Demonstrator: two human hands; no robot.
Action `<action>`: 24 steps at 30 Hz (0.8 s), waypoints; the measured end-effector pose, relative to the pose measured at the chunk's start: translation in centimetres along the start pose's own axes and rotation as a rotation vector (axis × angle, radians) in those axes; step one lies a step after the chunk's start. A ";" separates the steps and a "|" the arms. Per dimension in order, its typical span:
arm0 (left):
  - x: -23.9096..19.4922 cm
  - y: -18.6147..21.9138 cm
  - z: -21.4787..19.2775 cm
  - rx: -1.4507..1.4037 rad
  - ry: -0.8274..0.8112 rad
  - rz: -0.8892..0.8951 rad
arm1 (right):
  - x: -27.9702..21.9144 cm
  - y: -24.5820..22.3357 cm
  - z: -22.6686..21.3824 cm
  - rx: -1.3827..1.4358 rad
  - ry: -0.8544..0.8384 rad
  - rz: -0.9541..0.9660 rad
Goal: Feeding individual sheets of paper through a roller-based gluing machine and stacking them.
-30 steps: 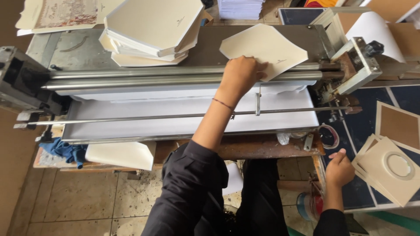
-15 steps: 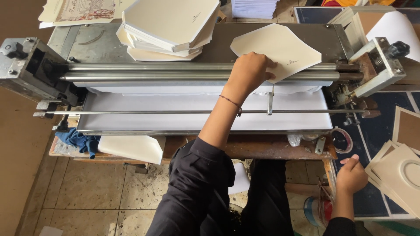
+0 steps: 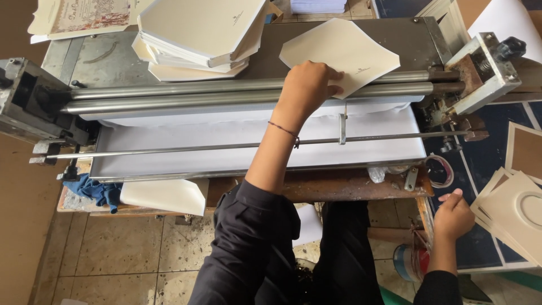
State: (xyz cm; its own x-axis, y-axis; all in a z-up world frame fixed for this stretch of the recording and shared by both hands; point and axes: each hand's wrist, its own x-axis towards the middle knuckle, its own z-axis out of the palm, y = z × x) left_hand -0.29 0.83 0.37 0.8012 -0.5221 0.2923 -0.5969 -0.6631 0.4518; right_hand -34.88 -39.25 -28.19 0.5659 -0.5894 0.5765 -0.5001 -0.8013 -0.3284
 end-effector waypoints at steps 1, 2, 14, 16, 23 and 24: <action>-0.1 -0.1 0.0 0.008 0.011 0.013 | 0.0 -0.1 -0.1 0.011 0.002 -0.001; -0.1 -0.1 -0.1 0.017 0.020 0.027 | 0.0 -0.3 -0.2 0.020 0.004 -0.002; 0.4 0.3 0.4 0.092 0.014 -0.039 | 0.0 -0.1 0.0 -0.007 -0.006 0.015; 0.8 0.5 0.8 0.088 0.005 -0.053 | 0.0 -0.2 -0.1 0.000 -0.011 0.017; 1.2 1.4 1.4 0.057 0.024 -0.090 | 0.2 -0.8 -0.5 -0.001 -0.022 0.043; 1.2 1.5 1.4 0.056 0.024 -0.090 | 0.2 -0.8 -0.4 -0.001 -0.021 0.043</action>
State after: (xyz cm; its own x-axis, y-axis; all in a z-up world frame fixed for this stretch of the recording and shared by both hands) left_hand -0.25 -1.51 0.22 0.8519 -0.4466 0.2735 -0.5236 -0.7361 0.4290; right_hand -34.64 -38.65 -27.47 0.5576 -0.6256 0.5457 -0.5252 -0.7749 -0.3517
